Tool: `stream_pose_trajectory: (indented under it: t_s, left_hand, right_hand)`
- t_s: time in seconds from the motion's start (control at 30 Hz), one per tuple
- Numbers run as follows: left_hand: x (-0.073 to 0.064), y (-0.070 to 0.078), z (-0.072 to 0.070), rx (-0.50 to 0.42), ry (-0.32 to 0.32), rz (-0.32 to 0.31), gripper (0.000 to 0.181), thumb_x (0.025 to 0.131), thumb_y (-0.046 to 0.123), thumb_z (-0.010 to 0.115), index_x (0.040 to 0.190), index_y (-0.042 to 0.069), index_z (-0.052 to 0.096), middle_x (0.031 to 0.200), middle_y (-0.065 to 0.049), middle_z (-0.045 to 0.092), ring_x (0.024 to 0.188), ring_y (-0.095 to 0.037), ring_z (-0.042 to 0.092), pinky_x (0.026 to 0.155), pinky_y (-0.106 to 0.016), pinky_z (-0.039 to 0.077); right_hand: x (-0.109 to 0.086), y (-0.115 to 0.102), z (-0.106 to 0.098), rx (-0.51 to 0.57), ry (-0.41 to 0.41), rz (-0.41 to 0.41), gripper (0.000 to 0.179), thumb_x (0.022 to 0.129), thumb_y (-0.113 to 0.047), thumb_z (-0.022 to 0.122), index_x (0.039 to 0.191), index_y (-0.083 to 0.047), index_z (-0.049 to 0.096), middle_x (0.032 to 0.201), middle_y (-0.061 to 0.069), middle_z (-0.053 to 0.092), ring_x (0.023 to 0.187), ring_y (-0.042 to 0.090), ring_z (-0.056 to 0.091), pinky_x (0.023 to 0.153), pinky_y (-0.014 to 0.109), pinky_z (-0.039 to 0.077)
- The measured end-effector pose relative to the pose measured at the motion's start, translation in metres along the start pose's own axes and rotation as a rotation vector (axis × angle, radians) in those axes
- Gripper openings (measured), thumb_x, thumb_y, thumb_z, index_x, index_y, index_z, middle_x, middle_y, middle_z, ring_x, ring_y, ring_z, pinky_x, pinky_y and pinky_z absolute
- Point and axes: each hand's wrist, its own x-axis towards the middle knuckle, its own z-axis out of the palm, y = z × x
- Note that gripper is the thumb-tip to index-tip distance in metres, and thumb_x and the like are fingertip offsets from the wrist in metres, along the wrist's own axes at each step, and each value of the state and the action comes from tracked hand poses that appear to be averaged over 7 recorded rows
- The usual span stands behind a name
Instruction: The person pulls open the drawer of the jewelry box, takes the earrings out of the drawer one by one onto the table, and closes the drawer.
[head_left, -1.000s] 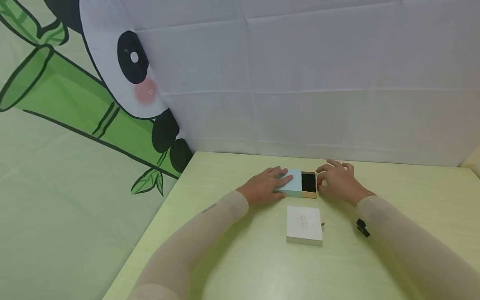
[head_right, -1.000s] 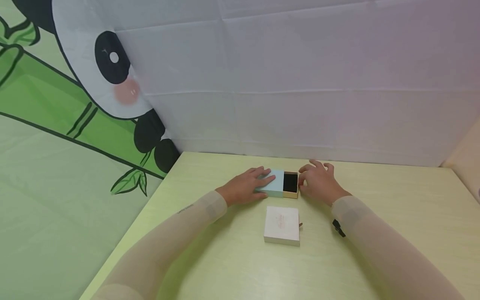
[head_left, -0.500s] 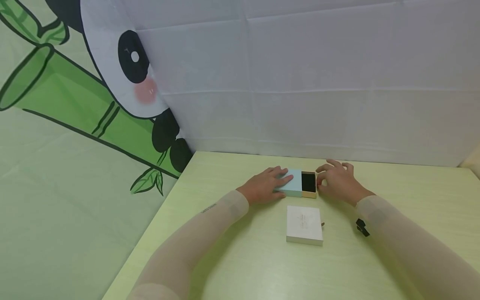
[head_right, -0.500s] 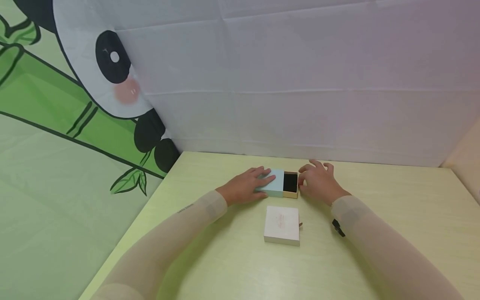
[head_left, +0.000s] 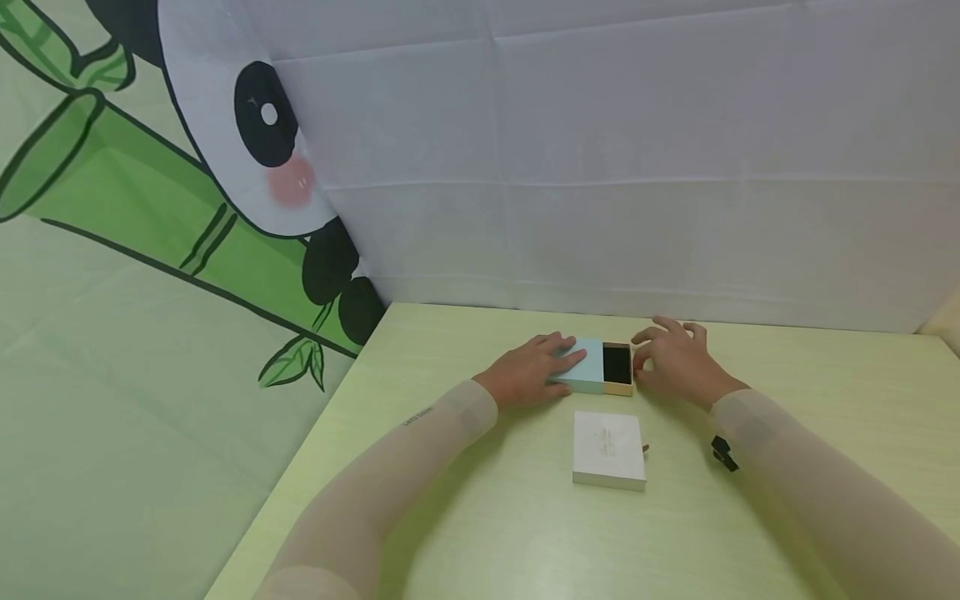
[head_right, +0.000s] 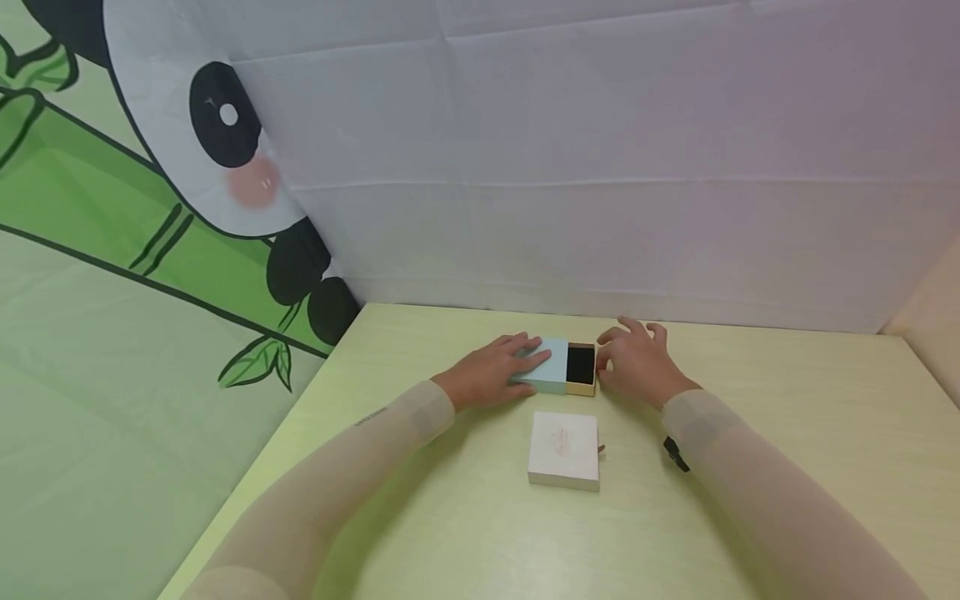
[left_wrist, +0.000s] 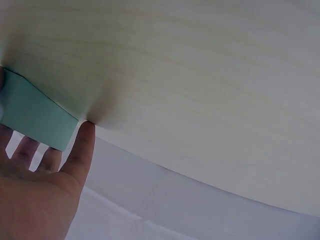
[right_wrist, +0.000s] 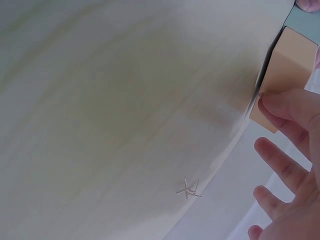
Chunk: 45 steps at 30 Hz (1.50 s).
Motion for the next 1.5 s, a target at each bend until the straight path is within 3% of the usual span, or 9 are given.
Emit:
stream_pose_trajectory:
  t_s: [1.5]
  left_hand:
    - [0.011,0.001,-0.004,0.012,0.017,-0.019,0.075,0.122,0.049,0.066,0.188,0.031,0.035,0.197,-0.002,0.035,0.184,-0.034,0.033,0.142,-0.052,0.048]
  right_hand:
    - [0.015,0.01,-0.005,-0.006,0.007,-0.043,0.02,0.102,-0.013,0.081,0.091,-0.025,0.091,0.151,0.02,0.079,0.169,0.061,0.043,0.128,0.092,0.027]
